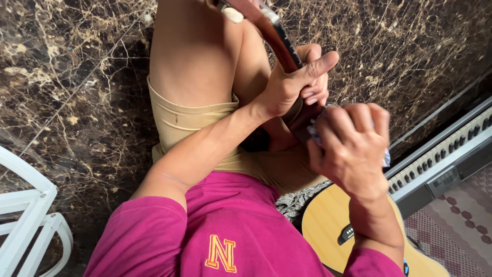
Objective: The person sits cross-legged on the floor and wipes a ukulele with a patterned cloth. They clean the body, neck, and headstock of the instrument, turning it over to wipe the back as well.
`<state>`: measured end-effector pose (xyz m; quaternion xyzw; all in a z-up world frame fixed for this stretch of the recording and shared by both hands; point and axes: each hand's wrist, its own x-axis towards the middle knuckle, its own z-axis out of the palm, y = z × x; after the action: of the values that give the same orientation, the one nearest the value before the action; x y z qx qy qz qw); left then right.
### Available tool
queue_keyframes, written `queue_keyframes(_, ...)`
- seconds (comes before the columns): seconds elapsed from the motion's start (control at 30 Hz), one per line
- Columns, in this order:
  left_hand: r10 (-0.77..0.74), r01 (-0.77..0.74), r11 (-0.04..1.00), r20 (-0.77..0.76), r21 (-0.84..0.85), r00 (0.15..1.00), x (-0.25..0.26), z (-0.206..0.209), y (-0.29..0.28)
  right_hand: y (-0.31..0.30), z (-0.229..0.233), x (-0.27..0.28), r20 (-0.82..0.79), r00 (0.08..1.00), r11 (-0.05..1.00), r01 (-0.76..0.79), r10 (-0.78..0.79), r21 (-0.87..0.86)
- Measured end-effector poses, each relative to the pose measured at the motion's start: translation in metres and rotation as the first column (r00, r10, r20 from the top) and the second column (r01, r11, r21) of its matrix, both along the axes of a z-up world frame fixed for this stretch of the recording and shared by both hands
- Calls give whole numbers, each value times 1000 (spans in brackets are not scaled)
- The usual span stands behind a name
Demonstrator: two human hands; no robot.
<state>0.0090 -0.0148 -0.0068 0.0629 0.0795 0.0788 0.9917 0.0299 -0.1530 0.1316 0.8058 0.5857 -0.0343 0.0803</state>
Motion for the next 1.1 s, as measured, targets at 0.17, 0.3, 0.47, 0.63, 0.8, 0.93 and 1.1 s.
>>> queue_keyframes(0.17,-45,45,999,24,32,999,-4,-2,5,16,-17,-13,-298,940,986,-166,165,24)
queue_keyframes(0.3,4,-5,1000,67,22,998,0,-2,3,3,-11,13,-308,929,978,-201,206,47)
queue_keyframes(0.47,21,-23,997,27,78,999,2,4,5,-18,-12,39,-205,978,998,-39,48,48)
queue_keyframes(0.63,-3,-2,996,56,84,998,-4,5,10,0,-11,23,-295,954,997,-30,51,75)
queue_keyframes(0.8,-8,6,997,24,80,1000,1,5,7,-13,-13,37,-320,945,996,-41,65,84)
queue_keyframes(0.93,18,-19,986,12,165,1000,3,3,10,-42,-20,55,-235,968,993,104,-88,58)
queue_keyframes(1.1,-29,25,990,29,142,999,-2,1,10,-53,-12,43,-513,833,912,353,-204,210)
